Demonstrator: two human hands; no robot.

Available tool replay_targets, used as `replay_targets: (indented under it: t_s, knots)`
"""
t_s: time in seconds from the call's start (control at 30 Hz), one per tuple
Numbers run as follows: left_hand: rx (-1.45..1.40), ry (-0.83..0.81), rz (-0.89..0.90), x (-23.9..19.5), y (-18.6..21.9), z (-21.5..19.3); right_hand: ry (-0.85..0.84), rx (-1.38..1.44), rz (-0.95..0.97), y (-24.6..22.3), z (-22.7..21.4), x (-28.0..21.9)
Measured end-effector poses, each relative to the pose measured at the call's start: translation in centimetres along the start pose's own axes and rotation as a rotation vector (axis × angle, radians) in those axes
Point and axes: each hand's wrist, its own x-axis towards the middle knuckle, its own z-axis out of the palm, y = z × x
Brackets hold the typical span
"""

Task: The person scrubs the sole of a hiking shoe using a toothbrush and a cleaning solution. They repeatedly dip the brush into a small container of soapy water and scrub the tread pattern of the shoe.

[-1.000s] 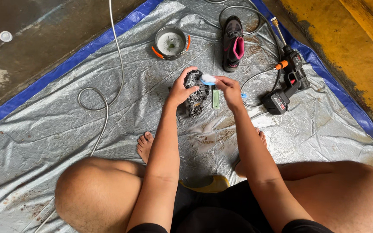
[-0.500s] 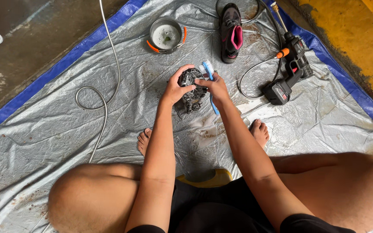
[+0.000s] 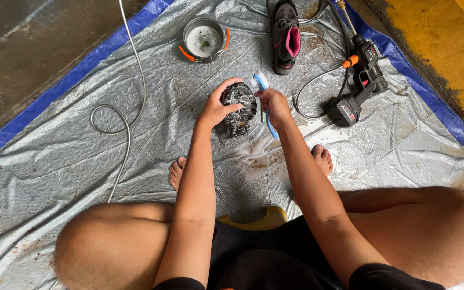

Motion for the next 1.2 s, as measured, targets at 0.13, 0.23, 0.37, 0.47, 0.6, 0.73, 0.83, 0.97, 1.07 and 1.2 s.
replay_targets:
  t_s: [0.13, 0.23, 0.37, 0.47, 0.6, 0.73, 0.83, 0.97, 1.07, 1.2]
  knots:
    - [-0.012, 0.030, -0.014, -0.2, -0.4, -0.6, 0.005, 0.004, -0.013, -3.2, 1.2, -3.6]
    - [-0.009, 0.028, -0.001, -0.2, -0.7, -0.8, -0.080, -0.092, -0.186, -1.8, -0.2, -2.4]
    - [0.000, 0.038, 0.019, -0.2, -1.1, -0.9, -0.081, -0.245, -0.457, -3.8, 1.7, -5.4]
    - [0.024, 0.011, 0.032, -0.1, -1.0, -0.7, -0.073, -0.264, -0.565, -3.8, 3.0, -5.9]
    - [0.035, 0.010, 0.035, 0.3, -0.7, 0.3, -0.076, -0.358, -0.589, -2.5, 3.1, -3.7]
    - [0.024, 0.017, 0.039, -0.1, -1.0, -0.6, -0.013, -0.319, -0.530, -2.6, 0.6, -3.6]
    - [0.041, 0.022, 0.033, -0.1, -0.7, -0.5, 0.011, -0.282, -0.519, -1.3, -0.3, -2.2]
    - [0.057, -0.002, 0.016, 0.4, -0.6, -0.4, -0.008, -0.321, -0.601, -1.3, 1.5, -2.0]
    - [0.050, 0.000, -0.005, -0.5, -0.9, -0.6, 0.045, -0.364, -0.573, -1.8, 0.7, -3.1]
    - [0.078, -0.001, -0.018, 0.3, -0.6, -0.3, 0.046, -0.289, -0.596, -1.1, 1.3, -1.9]
